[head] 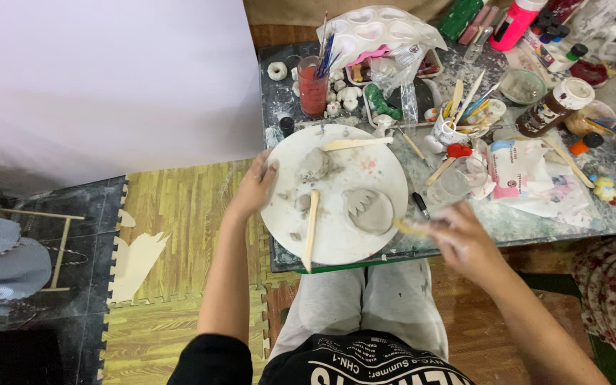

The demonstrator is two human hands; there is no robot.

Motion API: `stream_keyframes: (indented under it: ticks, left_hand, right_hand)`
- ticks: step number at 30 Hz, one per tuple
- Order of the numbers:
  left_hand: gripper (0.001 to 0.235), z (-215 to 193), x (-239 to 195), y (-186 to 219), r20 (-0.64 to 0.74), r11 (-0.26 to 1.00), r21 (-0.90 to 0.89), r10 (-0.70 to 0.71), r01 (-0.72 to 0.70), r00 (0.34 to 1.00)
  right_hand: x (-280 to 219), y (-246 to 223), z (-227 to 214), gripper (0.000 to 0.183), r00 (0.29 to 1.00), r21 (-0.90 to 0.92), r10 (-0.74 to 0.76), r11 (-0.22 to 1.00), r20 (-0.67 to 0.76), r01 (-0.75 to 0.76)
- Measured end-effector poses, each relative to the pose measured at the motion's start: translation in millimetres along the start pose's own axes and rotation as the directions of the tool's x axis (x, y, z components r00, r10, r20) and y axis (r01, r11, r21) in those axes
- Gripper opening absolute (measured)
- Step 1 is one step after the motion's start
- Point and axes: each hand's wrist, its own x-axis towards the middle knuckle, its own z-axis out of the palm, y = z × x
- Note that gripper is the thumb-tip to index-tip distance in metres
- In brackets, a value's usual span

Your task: The person shapes a lump of gray clay on a rotating turntable using wooden sculpting tools. They repeatedly carve and smooth the surface, occasionally rotating the turntable and adding small pieces of clay to refine the form.

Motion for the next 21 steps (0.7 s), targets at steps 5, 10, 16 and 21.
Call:
stream_keyframes:
  ticks: [5, 10, 16, 21]
  left_hand:
    - [0.039, -13, 17, 30, -0.217, 0.978, 0.208, 0.022, 0.024, 0.976]
    - [0.036, -13, -62, 79, -0.392, 0.987, 0.128, 0.139, -0.095, 0.909]
    - [0.041, 45, -154, 97, -0.222, 0.960, 0.126, 0.272, -0.249, 0.936]
    - [0.060, 58, -169, 101, -0.162, 0.911, 0.257, 0.368, -0.321, 0.915]
  right_hand:
    - [59, -1, -14, 0.043, 0.945, 0.156, 0.294, 0.950, -0.140, -0.272]
    - [116, -3, 6, 0.034, 0.964, 0.093, 0.182, 0.982, -0.196, -0.167]
    - [109, -3, 26, 0.033, 0.988, -0.090, 0.072, 0.992, -0.139, -0.085]
    - [50, -47, 36, 0.029, 0.899, 0.317, 0.378, 0.900, -0.220, -0.300]
